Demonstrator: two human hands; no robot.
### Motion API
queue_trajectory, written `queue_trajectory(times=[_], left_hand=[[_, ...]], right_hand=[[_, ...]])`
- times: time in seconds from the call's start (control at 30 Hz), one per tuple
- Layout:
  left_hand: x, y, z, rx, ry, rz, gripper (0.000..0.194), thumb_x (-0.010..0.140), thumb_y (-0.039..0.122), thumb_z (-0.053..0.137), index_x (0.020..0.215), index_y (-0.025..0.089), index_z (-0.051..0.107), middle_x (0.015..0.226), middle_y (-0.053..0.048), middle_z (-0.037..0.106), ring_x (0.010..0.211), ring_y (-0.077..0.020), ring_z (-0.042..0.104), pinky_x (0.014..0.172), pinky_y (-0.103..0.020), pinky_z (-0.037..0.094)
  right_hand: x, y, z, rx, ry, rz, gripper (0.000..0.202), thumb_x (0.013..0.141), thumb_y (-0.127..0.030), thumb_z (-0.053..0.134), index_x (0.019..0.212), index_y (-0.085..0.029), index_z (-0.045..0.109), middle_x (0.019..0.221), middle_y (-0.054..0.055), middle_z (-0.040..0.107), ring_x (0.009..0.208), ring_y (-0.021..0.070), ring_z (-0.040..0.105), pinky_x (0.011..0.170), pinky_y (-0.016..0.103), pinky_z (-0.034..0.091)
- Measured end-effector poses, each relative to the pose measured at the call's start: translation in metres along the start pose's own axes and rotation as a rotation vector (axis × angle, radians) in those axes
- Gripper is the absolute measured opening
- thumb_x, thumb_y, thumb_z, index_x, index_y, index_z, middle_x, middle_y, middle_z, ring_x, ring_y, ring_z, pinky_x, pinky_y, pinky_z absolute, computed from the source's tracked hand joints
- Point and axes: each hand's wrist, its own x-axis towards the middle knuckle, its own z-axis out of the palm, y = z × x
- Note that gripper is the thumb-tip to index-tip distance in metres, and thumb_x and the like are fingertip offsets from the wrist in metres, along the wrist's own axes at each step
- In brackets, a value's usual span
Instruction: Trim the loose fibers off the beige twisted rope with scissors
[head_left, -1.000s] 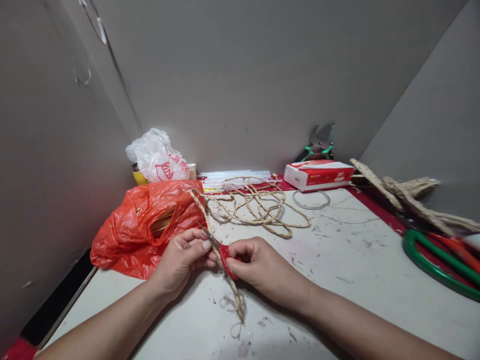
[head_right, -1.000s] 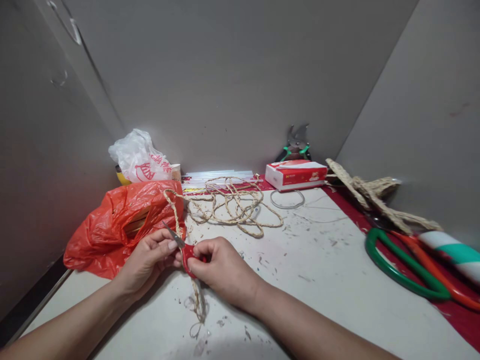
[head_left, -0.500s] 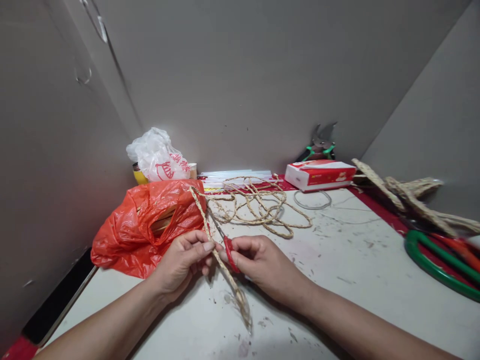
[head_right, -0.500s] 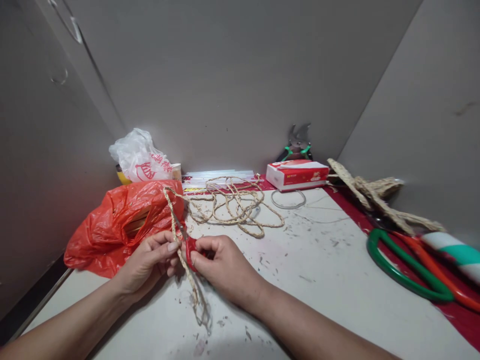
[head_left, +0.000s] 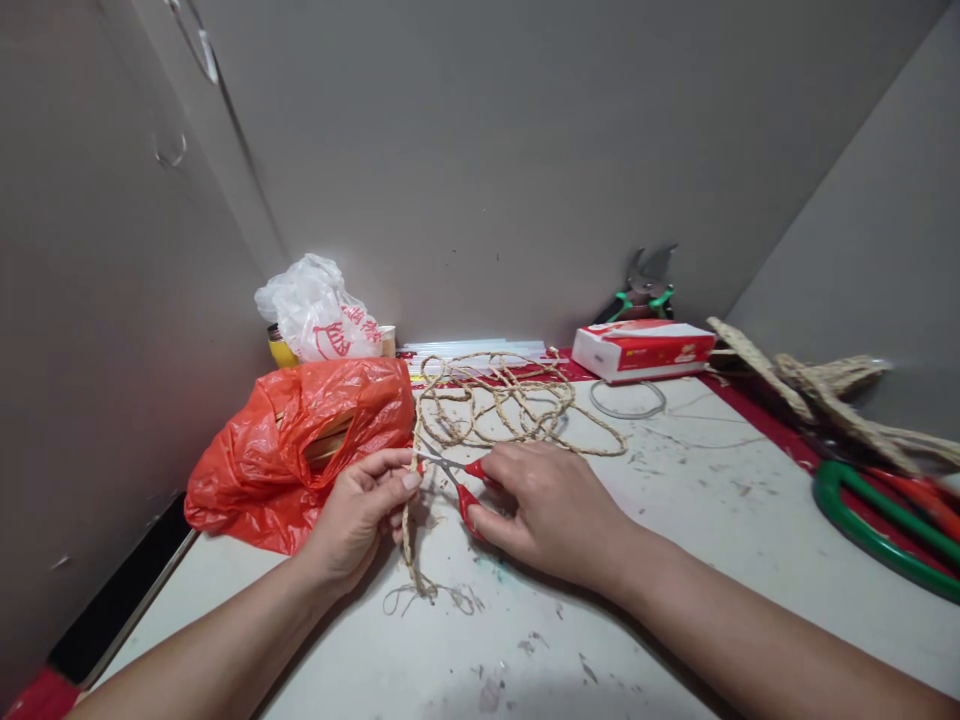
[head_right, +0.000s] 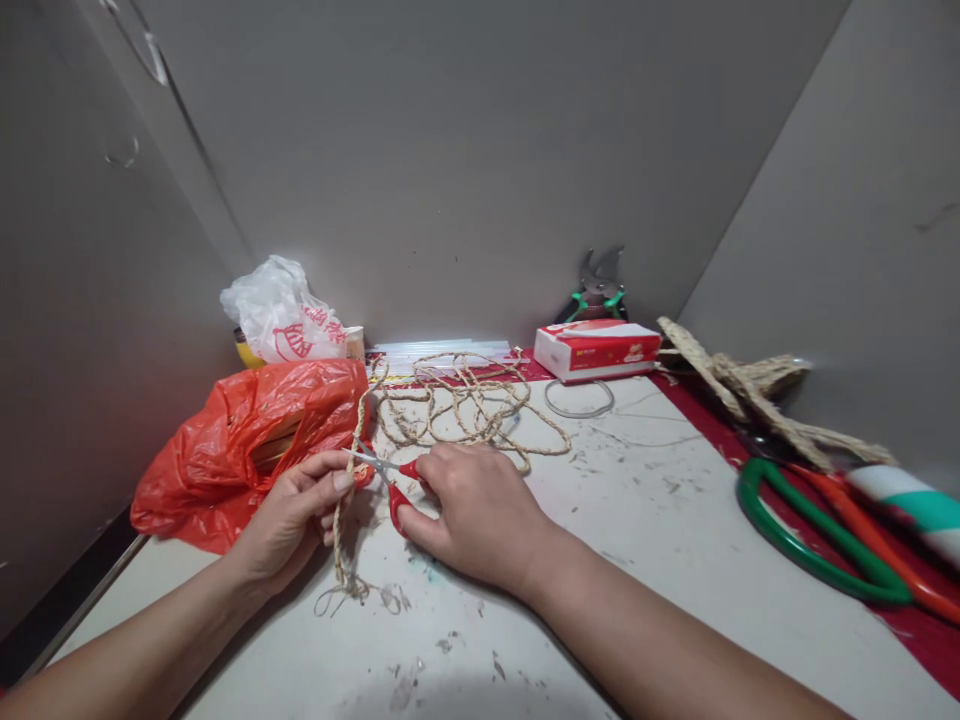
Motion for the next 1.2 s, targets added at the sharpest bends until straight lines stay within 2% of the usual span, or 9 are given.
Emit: queue_trajectory(times=[0.2, 0.4, 0.67, 0.9, 1.07, 1.2], left_hand=[[0.0005, -0.0033, 0.0005, 0.041, 0.046, 0.046, 0.034, 0.071, 0.027, 0.074, 0.1, 0.013, 0.064, 0.058, 0.004, 0.051, 0.044, -0.0032, 0.037, 0.041, -0.017, 0.031], [0.0003, -0.0032, 0.0007, 0.02, 0.059, 0.036, 0.038, 0.068, 0.027, 0.076, 0.102, 0.013, 0.066, 0.058, 0.004, 0.051, 0.043, -0.0029, 0.036, 0.04, -0.017, 0.031], [-0.0002, -0.0011, 0.002, -0.002, 0.043, 0.025, 0.037, 0.07, 0.027, 0.075, 0.103, 0.014, 0.068, 0.058, 0.005, 0.046, 0.044, -0.0017, 0.032, 0.041, -0.015, 0.027], [-0.0009, -0.0017, 0.0014, -0.025, 0.042, 0.019, 0.036, 0.07, 0.027, 0.074, 0.103, 0.014, 0.066, 0.058, 0.005, 0.048, 0.045, -0.0022, 0.031, 0.041, -0.016, 0.027], [-0.0001, -0.0021, 0.0007, -0.034, 0.025, 0.021, 0.036, 0.072, 0.026, 0.073, 0.105, 0.014, 0.066, 0.058, 0.006, 0.046, 0.044, -0.0017, 0.029, 0.041, -0.016, 0.026], [0.0004, -0.0016, 0.0014, -0.016, 0.027, 0.032, 0.037, 0.073, 0.026, 0.072, 0.108, 0.015, 0.065, 0.057, 0.006, 0.044, 0.043, -0.0015, 0.027, 0.04, -0.016, 0.025]], right_hand=[[-0.0013, 0.0002, -0.0002, -0.149, 0.027, -0.032, 0.026, 0.079, -0.041, 0.051, 0.071, -0.018, 0.059, 0.071, 0.005, 0.061, 0.069, 0.0189, 0.054, 0.068, 0.033, 0.032], [-0.0016, 0.0009, -0.0013, -0.195, 0.022, -0.067, 0.026, 0.083, -0.038, 0.052, 0.07, -0.018, 0.062, 0.069, 0.005, 0.063, 0.066, 0.0188, 0.055, 0.067, 0.033, 0.032], [-0.0007, 0.0047, 0.0, -0.141, 0.037, -0.095, 0.031, 0.088, -0.033, 0.047, 0.065, -0.018, 0.061, 0.063, 0.002, 0.062, 0.061, 0.015, 0.053, 0.065, 0.03, 0.03], [-0.0012, 0.0037, -0.0009, -0.152, 0.007, -0.049, 0.026, 0.08, -0.041, 0.054, 0.071, -0.018, 0.062, 0.07, 0.004, 0.063, 0.068, 0.0181, 0.055, 0.067, 0.032, 0.031], [-0.0009, 0.0036, 0.0, -0.169, 0.008, -0.12, 0.028, 0.087, -0.033, 0.05, 0.068, -0.018, 0.063, 0.065, 0.003, 0.063, 0.063, 0.0156, 0.054, 0.067, 0.032, 0.03], [-0.0008, 0.0056, 0.0012, -0.155, 0.06, -0.106, 0.029, 0.088, -0.032, 0.048, 0.067, -0.018, 0.062, 0.064, 0.002, 0.063, 0.062, 0.0148, 0.054, 0.067, 0.031, 0.031]])
